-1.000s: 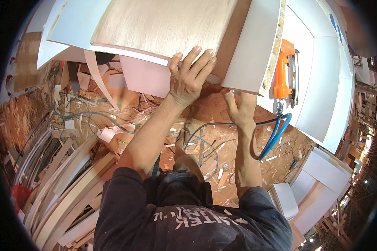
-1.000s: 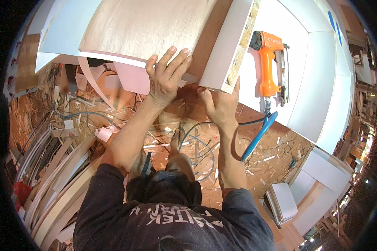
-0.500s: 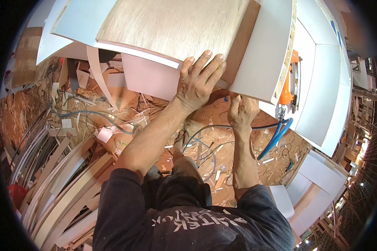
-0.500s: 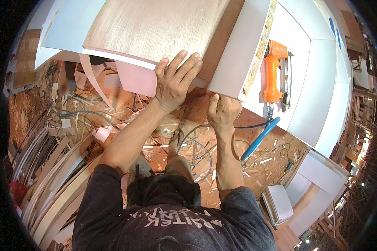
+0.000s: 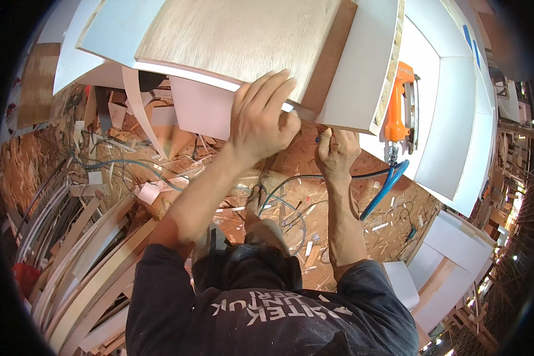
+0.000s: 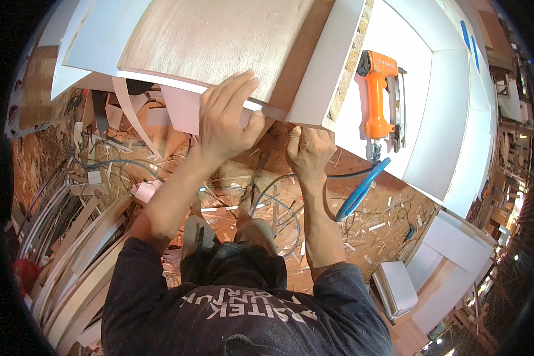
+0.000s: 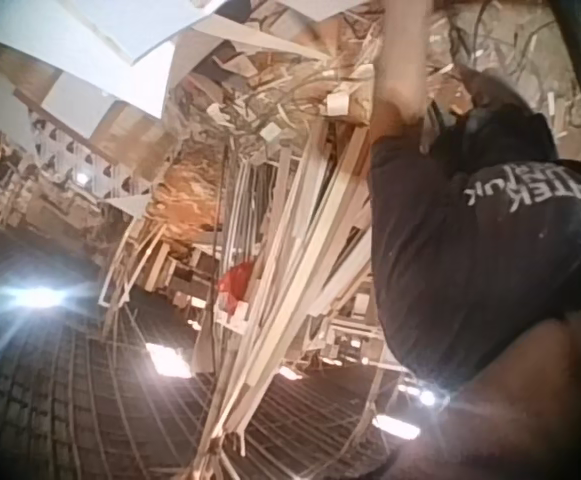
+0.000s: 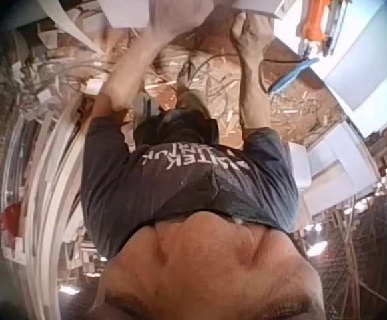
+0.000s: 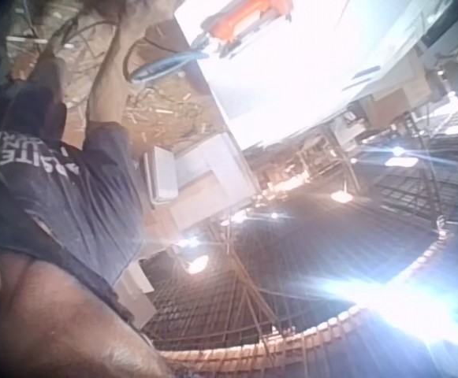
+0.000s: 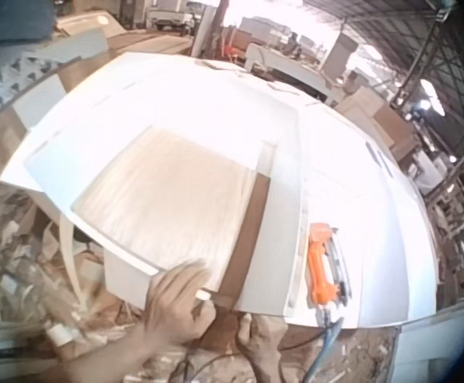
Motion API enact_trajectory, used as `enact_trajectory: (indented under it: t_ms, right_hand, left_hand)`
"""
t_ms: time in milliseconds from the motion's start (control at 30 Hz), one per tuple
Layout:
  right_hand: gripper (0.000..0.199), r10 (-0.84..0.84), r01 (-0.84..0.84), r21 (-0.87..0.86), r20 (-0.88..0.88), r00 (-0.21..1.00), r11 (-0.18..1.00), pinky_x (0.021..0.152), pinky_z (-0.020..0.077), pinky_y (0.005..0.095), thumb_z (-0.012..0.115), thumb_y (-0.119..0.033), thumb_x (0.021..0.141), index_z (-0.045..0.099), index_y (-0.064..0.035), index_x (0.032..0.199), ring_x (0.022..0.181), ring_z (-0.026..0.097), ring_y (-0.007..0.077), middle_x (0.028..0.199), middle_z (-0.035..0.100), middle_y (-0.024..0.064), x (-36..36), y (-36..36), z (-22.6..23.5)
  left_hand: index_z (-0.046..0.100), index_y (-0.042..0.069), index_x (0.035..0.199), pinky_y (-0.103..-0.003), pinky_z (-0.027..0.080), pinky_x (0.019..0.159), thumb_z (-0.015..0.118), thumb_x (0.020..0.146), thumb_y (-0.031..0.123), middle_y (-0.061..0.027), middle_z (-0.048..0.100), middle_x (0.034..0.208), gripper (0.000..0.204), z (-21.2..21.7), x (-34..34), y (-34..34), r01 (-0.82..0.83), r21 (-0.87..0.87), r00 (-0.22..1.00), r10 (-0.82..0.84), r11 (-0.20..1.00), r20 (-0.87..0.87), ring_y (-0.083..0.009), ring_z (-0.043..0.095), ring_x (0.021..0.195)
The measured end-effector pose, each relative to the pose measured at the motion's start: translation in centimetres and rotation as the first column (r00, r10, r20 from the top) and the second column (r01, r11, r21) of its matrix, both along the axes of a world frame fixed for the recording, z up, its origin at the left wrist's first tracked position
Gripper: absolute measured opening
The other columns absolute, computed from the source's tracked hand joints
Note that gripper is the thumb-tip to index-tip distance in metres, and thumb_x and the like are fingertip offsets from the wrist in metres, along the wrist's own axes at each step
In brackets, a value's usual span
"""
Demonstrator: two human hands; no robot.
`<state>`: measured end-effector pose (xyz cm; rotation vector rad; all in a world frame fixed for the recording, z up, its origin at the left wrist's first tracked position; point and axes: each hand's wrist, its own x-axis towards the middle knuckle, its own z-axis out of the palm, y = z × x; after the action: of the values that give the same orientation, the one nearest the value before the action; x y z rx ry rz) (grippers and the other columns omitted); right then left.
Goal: The person assembles a wooden shelving unit by aligning panels, securing them with a pneumatic nailer and a hammer, and then measuring a wooden panel with a tape measure and marking it with a pencil.
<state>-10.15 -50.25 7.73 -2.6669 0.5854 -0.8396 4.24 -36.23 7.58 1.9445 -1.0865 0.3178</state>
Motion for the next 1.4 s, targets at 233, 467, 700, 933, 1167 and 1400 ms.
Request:
enact_trajectory:
  t_ms: [233,467,700,933,1167,1400]
  right_hand:
    - [0.012,-0.021,0.023,0.052,-0.039,0.999,0.998,0.078,0.0504,0.0436,0.062,-0.012,0.090,0.073,-0.0101,0.095,0.081,0.065,0.0327,0.086,0.069,0.0100,0.5,0.0,0.6]
    - [0.017,0.054,-0.053,0.070,-0.021,0.998,0.996,0.073,0.0513,0.0400,0.063,-0.020,0.100,0.073,-0.0065,0.097,0.082,0.067,0.0315,0.087,0.070,0.0124,0.6,-0.3,1.2]
    - [0.009,-0.007,0.008,0.034,-0.018,1.000,0.999,0.097,0.0518,0.0480,0.067,-0.016,0.090,0.073,-0.0093,0.089,0.078,0.067,0.0308,0.082,0.069,0.0106,0.3,-0.1,1.2]
    - [0.010,-0.029,0.033,0.106,-0.037,0.999,0.994,0.106,0.0487,0.0519,0.067,-0.014,0.089,0.074,-0.0088,0.093,0.083,0.070,0.0339,0.091,0.071,0.0136,0.4,0.0,1.5]
    - [0.012,-0.053,0.073,0.183,-0.113,0.992,0.980,0.085,0.0559,0.0466,0.070,-0.017,0.090,0.075,-0.0128,0.100,0.087,0.070,0.0322,0.090,0.072,0.0109,0.0,-0.1,1.4]
    - [0.012,-0.020,0.019,0.068,0.004,1.000,0.998,0.065,0.0543,0.0341,0.066,-0.008,0.094,0.075,-0.0080,0.085,0.069,0.070,0.0228,0.075,0.073,0.0055,0.1,-0.5,0.2]
  left_hand:
    - [0.053,-0.006,0.129,-0.037,0.049,0.103,0.064,0.093,0.001,-0.0141,0.062,0.121,0.038,-3.1,-9.9,-4.4,-0.370,-0.376,0.307,-0.271,0.850,-0.913,-0.0236,0.060,0.114]
    - [0.061,-0.005,0.124,-0.030,0.054,0.095,0.062,0.096,-0.002,-0.0109,0.068,0.116,0.028,-6.9,-9.5,-6.1,-0.255,-0.625,0.106,-0.621,0.738,-0.776,-0.0175,0.065,0.109]
    - [0.063,-0.003,0.123,-0.042,0.050,0.095,0.075,0.087,0.019,-0.0189,0.066,0.121,0.043,0.2,-3.8,1.5,-0.276,-0.194,0.831,0.132,0.941,-0.541,-0.0302,0.062,0.115]
    - [0.043,0.002,0.152,-0.064,-0.001,0.119,0.083,0.076,0.054,-0.0227,0.039,0.158,0.100,-1.4,-2.8,-1.4,-0.111,0.149,0.993,0.117,0.983,-0.033,-0.0416,0.022,0.153]
    - [0.068,0.018,0.126,-0.061,0.002,0.122,0.068,0.094,0.024,-0.0007,0.060,0.139,0.032,-3.4,-0.8,-2.8,-0.185,0.102,0.979,0.174,0.977,0.108,-0.0213,0.039,0.145]
    - [0.069,0.018,0.124,-0.058,0.009,0.121,0.065,0.096,0.021,-0.0004,0.061,0.139,0.028,-5.3,-1.0,-2.5,-0.148,0.101,0.982,0.134,0.984,0.137,-0.0201,0.040,0.143]
